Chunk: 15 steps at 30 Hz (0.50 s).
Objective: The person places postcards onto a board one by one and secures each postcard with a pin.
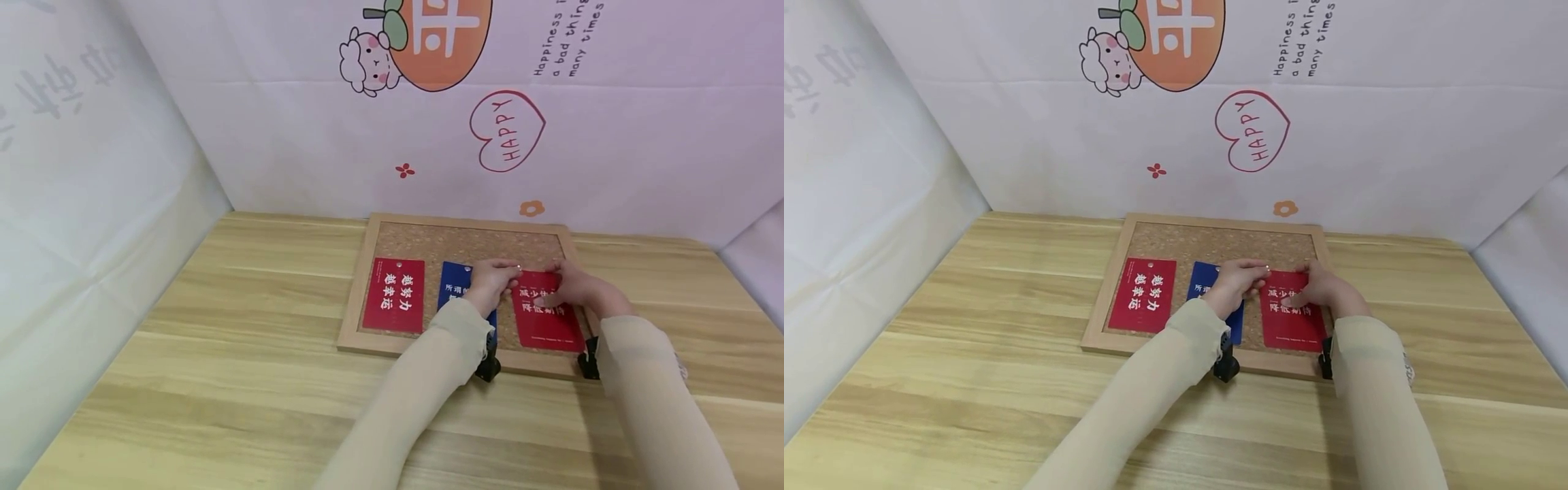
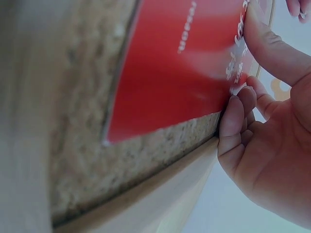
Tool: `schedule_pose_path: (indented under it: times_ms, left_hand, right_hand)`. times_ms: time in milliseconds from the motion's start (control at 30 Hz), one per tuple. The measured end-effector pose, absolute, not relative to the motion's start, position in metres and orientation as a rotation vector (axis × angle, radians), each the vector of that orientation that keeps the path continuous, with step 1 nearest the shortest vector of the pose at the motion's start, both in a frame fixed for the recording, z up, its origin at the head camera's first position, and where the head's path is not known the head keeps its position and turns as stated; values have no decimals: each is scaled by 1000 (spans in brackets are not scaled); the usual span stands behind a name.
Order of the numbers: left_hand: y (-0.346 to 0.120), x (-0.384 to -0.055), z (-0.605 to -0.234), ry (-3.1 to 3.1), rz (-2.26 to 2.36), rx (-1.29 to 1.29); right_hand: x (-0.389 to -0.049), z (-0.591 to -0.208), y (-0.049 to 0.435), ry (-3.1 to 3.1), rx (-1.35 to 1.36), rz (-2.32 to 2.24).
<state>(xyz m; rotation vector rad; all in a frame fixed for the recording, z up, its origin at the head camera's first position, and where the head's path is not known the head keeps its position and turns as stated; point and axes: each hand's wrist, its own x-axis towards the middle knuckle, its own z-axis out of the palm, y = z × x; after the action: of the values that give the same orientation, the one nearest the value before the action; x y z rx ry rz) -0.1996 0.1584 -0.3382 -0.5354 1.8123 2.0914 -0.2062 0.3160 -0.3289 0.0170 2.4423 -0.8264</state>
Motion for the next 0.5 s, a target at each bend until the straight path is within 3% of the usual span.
schedule_pose_path:
  times_ms: [267,500]
  left_hand:
    - [161,-201,-341,1852,2065,-535]
    - [162,-199,-341,2088,1945,-362]
  right_hand:
    - [-206,-329,317,2447,1,-828]
    - [-206,-330,317,2461,-16,-836]
